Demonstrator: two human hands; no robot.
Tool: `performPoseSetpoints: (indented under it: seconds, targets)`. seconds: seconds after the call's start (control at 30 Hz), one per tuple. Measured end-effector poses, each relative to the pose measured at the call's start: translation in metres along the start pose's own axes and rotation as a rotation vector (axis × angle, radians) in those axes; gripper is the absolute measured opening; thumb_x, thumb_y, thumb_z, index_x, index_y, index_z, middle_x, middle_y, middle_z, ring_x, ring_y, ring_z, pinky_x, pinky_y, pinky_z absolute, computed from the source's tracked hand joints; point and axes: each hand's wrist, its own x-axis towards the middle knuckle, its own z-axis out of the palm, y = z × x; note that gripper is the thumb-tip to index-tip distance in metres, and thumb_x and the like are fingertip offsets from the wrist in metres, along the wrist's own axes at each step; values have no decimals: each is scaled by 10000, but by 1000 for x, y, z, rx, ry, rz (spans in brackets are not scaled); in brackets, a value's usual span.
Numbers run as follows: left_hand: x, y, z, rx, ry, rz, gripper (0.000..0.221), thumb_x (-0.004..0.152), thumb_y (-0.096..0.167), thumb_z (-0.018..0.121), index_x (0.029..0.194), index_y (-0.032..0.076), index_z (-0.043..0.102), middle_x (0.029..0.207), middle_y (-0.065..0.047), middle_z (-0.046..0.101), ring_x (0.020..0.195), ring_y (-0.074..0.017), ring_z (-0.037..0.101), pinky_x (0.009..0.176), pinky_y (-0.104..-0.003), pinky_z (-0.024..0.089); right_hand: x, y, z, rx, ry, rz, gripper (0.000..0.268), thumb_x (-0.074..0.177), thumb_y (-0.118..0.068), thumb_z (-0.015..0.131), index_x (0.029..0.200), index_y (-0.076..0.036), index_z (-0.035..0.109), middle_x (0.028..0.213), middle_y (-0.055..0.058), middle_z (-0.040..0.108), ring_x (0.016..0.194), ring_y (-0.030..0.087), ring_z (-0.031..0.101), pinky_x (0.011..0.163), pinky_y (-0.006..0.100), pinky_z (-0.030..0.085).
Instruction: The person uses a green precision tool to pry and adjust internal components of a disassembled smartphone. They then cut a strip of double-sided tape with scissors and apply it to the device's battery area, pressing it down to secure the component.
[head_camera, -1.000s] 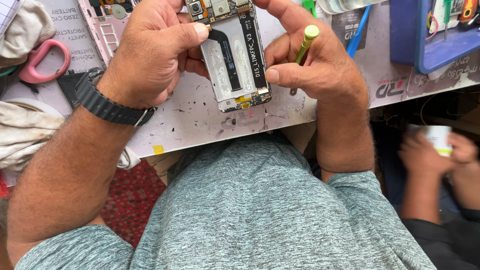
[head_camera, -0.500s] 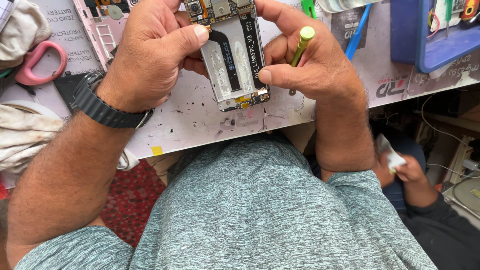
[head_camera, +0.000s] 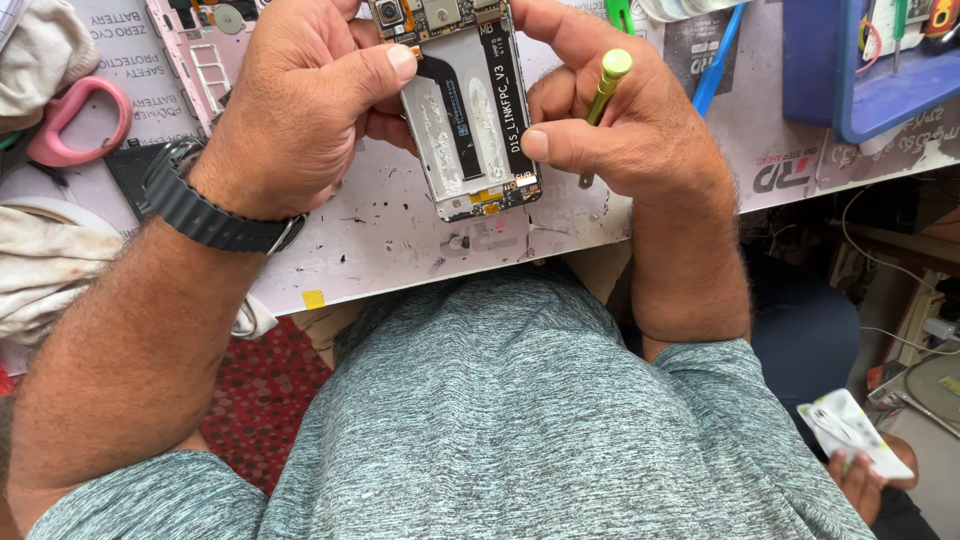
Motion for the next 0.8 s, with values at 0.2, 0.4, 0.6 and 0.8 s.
performPoseSetpoints:
  seconds: [0.2, 0.4, 0.6, 0.8]
  targets:
    - [0, -6, -5, -47, 6, 12, 338, 1110, 23, 520, 1421, -104, 486, 1272, -245, 686, 1029, -313, 778, 843, -438, 699, 2, -3, -3, 97, -27, 70, 841, 922, -49, 705, 1622, 39, 247, 992, 137, 754, 589, 15, 565, 504, 154, 392]
    - [0, -7, -6, -56, 3, 18, 333, 1107, 17, 520, 1418, -97, 485, 1268, -242, 681, 1019, -304, 776, 843, -432, 711, -4, 9, -11, 116, -139, -18, 890, 987, -3, 765, 1673, 0, 198, 995, 139, 727, 590, -13, 538, 546, 131, 386]
    - [0, -9, -7, -36, 23, 14, 264, 1105, 17, 525, 1330, -122, 527, 1201, -252, 700, 983, -304, 780, 824, -426, 711, 0, 10, -10, 91, -129, -31, 870, 971, 20, 754, 1649, 24, 208, 1023, 172, 748, 569, -11, 566, 511, 123, 398]
    - [0, -8, -7, -17, 29, 11, 250, 1100, 22, 525, 1301, -127, 534, 1171, -247, 702, 960, -303, 782, 808, -431, 716, 0, 8, -7, 77, -93, -18, 860, 966, 25, 767, 1644, 34, 238, 997, 175, 742, 580, -3, 579, 513, 123, 401]
